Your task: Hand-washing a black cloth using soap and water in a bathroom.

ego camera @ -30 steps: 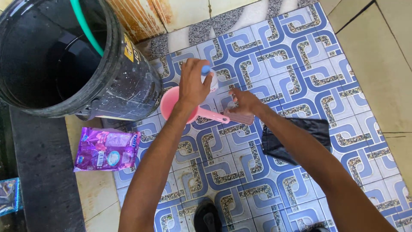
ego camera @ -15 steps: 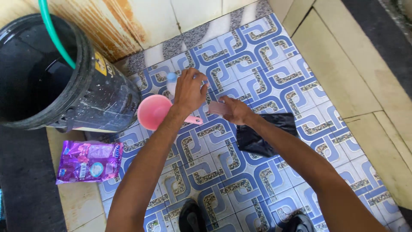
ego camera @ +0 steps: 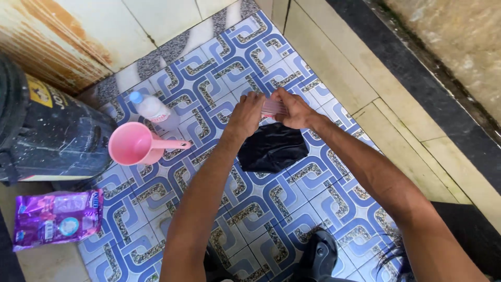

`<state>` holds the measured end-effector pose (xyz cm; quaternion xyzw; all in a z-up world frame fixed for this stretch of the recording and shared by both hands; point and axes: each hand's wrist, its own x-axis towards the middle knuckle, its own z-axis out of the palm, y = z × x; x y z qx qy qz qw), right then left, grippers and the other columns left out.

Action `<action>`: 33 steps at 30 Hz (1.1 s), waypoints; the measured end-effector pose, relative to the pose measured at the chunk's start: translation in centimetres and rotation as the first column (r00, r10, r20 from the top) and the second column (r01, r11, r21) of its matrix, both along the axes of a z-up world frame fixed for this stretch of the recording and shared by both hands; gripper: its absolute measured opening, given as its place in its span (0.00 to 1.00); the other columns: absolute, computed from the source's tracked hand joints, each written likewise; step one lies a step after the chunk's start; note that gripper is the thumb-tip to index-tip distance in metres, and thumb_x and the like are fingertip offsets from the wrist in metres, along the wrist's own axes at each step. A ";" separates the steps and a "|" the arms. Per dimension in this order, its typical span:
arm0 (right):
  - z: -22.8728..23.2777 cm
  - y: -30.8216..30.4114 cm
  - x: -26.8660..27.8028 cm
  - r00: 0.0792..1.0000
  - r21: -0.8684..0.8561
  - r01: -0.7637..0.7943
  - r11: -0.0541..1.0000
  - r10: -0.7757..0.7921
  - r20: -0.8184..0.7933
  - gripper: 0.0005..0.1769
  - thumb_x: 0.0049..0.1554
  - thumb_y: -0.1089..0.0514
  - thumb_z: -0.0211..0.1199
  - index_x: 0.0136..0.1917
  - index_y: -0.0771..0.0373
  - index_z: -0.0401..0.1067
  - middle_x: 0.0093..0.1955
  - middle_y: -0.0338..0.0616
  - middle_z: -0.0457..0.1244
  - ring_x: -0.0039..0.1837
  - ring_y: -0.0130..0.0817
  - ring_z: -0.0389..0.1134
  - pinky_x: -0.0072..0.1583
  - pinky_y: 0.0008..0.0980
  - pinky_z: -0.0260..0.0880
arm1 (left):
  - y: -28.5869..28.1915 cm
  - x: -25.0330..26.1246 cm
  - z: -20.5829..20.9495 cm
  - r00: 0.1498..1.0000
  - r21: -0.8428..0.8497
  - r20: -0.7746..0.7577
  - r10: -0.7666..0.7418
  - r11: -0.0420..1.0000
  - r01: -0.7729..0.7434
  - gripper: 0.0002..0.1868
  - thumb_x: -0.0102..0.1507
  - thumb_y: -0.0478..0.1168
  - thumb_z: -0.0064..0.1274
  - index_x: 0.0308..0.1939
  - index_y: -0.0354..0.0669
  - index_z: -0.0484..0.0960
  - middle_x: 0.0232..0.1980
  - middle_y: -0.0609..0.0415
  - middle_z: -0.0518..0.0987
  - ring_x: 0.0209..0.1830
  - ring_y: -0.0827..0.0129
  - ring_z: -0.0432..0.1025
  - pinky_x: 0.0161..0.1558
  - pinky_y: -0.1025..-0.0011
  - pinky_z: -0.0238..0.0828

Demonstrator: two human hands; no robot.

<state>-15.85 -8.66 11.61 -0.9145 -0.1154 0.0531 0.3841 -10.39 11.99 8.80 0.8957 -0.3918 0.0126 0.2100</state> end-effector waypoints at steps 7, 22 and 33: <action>-1.3 -6.4 -2.6 0.999 -0.116 -0.007 0.993 0.012 0.039 0.29 0.48 0.63 0.72 0.60 0.60 0.64 0.55 0.54 0.66 0.59 0.53 0.69 0.59 0.46 0.71 | -6.2 -1.7 -1.4 0.992 -0.097 -0.055 -0.112 0.990 0.106 0.28 0.55 0.34 0.65 0.54 0.39 0.66 0.56 0.41 0.70 0.57 0.42 0.69 0.55 0.50 0.71; -14.3 1.5 0.3 0.985 -0.198 -0.133 0.971 0.151 0.080 0.33 0.47 0.70 0.67 0.66 0.57 0.67 0.66 0.52 0.62 0.70 0.56 0.60 0.70 0.47 0.63 | 1.5 -0.4 -14.3 0.982 -0.105 -0.190 0.019 0.994 -0.040 0.28 0.54 0.32 0.63 0.56 0.41 0.68 0.57 0.41 0.72 0.61 0.43 0.67 0.58 0.49 0.68; -20.4 0.3 11.5 0.979 -0.170 -0.163 0.972 0.181 0.097 0.23 0.55 0.67 0.66 0.63 0.55 0.73 0.75 0.52 0.59 0.76 0.57 0.57 0.73 0.47 0.61 | 1.6 9.3 -16.7 0.953 -0.073 -0.281 0.115 0.987 -0.141 0.29 0.52 0.34 0.69 0.55 0.38 0.75 0.53 0.40 0.73 0.56 0.43 0.70 0.55 0.52 0.70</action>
